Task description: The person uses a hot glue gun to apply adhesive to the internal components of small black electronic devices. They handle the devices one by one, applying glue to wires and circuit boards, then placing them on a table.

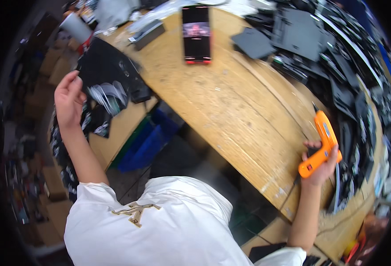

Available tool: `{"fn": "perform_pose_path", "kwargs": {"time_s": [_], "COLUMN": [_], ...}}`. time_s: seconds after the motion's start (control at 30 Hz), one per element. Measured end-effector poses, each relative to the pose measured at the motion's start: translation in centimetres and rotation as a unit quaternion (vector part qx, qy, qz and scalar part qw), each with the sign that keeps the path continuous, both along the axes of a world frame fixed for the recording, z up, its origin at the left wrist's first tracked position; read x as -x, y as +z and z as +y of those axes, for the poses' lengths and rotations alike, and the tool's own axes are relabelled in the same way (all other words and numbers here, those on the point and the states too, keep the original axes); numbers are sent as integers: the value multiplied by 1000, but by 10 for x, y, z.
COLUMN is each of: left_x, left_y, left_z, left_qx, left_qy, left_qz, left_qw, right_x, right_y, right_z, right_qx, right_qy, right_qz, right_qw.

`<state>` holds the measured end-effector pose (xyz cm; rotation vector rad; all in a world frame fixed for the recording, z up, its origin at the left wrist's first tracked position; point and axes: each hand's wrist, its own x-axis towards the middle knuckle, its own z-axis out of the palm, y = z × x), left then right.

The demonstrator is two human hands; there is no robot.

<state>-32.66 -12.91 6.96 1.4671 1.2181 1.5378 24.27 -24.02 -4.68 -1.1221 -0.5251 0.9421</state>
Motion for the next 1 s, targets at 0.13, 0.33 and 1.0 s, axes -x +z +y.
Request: {"fn": "perform_pose_path", "kwargs": {"time_s": [0.13,0.33,1.0], "left_x": [195,315,-286], "left_y": [-20,-93,-54], "left_z": [15,78,124], "left_qx": [-9,102,-277], "left_qy": [174,315,-166], "left_qz": [-207,-263,438], "left_qw": [963,906,839], "right_x": [-4,12,15], "right_y": [-14,-8,-9], "right_z": [5,15,10], "right_qx": [-8,21,-4], "right_qy": [30,8,14], "right_qz": [-33,-77,-62], "right_qw": [999,997,998]}}
